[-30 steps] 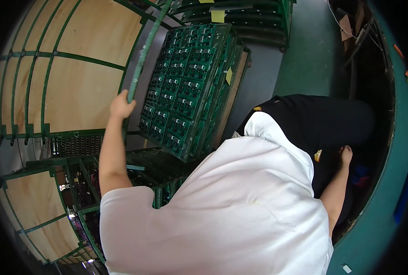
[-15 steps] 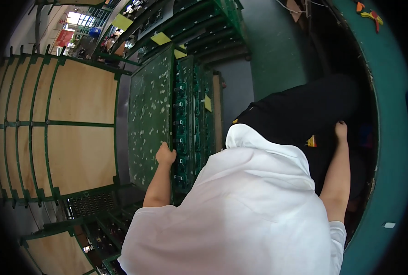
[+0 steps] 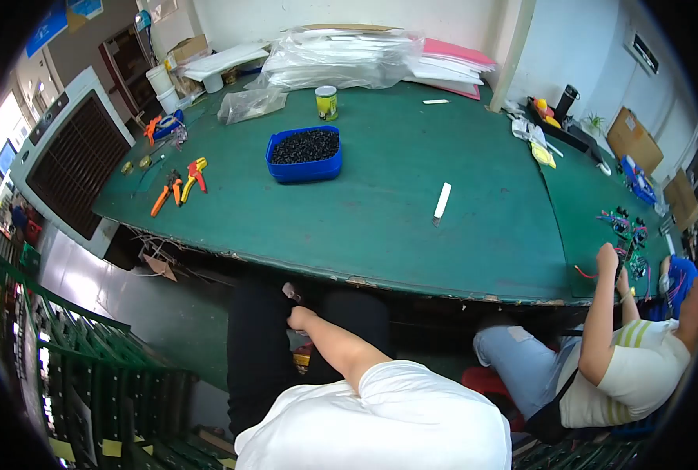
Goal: The person installs black caps from a container onto circuit boards by hand, then lifts the assembled circuit boards and places them onto a storage rack.
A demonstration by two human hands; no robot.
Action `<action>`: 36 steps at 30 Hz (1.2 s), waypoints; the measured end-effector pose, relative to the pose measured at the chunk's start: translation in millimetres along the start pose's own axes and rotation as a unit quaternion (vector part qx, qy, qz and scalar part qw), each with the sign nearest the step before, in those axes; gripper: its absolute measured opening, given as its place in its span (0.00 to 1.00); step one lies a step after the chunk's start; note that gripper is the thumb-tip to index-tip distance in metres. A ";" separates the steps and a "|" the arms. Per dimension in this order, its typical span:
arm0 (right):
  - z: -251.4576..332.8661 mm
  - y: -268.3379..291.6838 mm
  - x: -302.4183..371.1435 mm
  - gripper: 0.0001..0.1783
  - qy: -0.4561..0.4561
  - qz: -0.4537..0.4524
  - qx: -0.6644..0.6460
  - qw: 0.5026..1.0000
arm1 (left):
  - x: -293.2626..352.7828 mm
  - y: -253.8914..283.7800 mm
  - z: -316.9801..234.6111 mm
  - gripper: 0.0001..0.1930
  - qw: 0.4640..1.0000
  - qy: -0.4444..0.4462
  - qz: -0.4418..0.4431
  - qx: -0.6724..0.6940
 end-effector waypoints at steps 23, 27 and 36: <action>-131.8 -29.1 -111.5 0.12 0.068 -0.015 -0.111 0.991 | 119.4 5.4 263.6 0.21 0.872 0.470 0.138 -0.004; -91.0 -32.7 -80.2 0.08 0.018 0.040 -0.140 0.989 | 143.1 -10.0 269.3 0.21 0.873 0.480 0.081 -0.017; -55.7 -19.6 -53.5 0.07 0.011 0.053 -0.118 0.992 | 123.4 -5.6 274.4 0.14 0.863 0.501 0.063 0.014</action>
Point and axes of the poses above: each hand's wrist, its own x-axis away from the middle knuckle, its own y-axis out of the back of the hand, z = x × y, the point moved 5 cm from there along -x, towards the middle knuckle, and after that the axes turned 5 degrees about -x, right-handed, at the moved point
